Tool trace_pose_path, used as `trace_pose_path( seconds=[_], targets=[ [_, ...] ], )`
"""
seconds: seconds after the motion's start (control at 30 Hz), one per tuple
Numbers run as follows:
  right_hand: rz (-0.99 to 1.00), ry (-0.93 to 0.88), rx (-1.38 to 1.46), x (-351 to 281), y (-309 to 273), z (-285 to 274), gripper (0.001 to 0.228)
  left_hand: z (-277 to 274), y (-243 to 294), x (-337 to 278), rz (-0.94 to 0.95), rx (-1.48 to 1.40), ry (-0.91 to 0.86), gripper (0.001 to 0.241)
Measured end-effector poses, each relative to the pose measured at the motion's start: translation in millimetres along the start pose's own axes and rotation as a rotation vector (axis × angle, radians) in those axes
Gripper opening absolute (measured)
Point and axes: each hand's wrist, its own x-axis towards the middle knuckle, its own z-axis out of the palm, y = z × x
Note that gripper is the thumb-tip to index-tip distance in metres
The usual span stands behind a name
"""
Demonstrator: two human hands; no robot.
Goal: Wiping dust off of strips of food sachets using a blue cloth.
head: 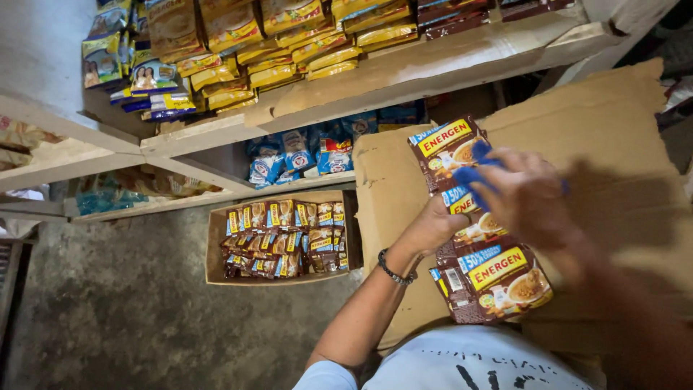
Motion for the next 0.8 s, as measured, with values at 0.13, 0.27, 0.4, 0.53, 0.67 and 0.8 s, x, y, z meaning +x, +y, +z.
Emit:
trace_pose_path(
  seconds=[0.13,0.27,0.4,0.53,0.67,0.8],
  targets=[
    [-0.107,-0.030,-0.056,22.4,-32.3,8.5,0.020,-12.2,-10.5,-0.8,0.040,-0.053,0.020,0.042],
    [-0.213,-0.030,0.004,29.2,-46.5,24.0,0.023,-10.5,-7.8,0.0,0.036,-0.130,0.006,0.045],
    [-0.195,-0.003,0.185,26.1,-27.1,21.2,0.025,-6.3,-1.6,-1.5,0.031,-0.188,0.002,0.047],
    [-0.043,-0.008,0.106,7.5,5.8,20.2,0.022,1.8,18.3,-9.1,-0.087,-0.373,-0.038,0.052],
    [0.001,0.015,-0.290,-4.4,34.5,9.1,0.018,2.7,24.6,-7.6,-0.221,-0.502,-0.024,0.057],
    [0.046,0.023,-0.414,-7.7,38.5,1.6,0.024,13.0,47.2,-12.5,-0.199,-0.586,0.040,0.051]
  ],
)
